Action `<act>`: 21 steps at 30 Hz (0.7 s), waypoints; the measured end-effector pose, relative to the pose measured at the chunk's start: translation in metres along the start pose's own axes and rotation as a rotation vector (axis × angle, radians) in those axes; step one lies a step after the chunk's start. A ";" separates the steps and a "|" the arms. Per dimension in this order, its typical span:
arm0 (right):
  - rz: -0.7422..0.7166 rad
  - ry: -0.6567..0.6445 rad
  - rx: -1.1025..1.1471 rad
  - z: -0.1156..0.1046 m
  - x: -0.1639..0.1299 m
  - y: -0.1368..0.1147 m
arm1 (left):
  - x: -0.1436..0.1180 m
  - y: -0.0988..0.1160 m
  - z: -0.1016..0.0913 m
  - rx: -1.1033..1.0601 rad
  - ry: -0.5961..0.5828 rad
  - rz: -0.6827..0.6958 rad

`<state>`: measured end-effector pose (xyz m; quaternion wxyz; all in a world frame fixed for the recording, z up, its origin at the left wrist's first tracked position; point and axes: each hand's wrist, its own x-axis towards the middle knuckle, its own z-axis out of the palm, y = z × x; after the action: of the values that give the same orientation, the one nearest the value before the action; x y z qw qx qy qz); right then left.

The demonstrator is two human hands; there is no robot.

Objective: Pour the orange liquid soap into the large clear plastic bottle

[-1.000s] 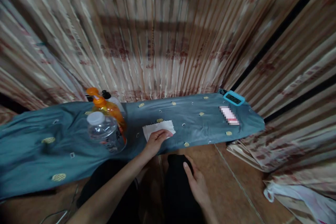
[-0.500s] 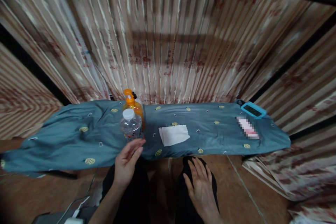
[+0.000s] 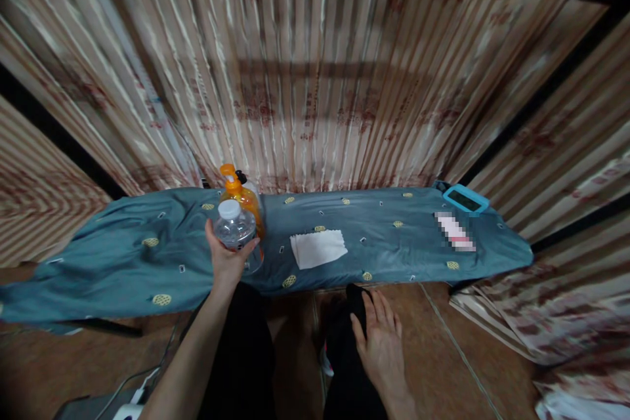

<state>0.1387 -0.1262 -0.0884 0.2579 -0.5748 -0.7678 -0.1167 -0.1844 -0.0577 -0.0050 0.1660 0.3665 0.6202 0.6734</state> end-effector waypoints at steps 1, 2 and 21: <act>-0.003 0.007 0.014 0.000 0.001 -0.001 | 0.001 0.000 0.001 0.024 0.009 -0.001; -0.003 0.018 0.030 -0.001 0.002 -0.003 | 0.002 0.000 0.001 0.052 0.019 -0.007; -0.451 -0.129 0.255 -0.079 0.236 -0.200 | 0.003 -0.011 -0.001 0.114 0.012 -0.027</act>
<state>-0.0779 -0.0324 0.1263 0.2463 -0.3581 -0.8999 -0.0367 -0.1895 -0.0543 -0.0141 0.1503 0.3629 0.6635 0.6367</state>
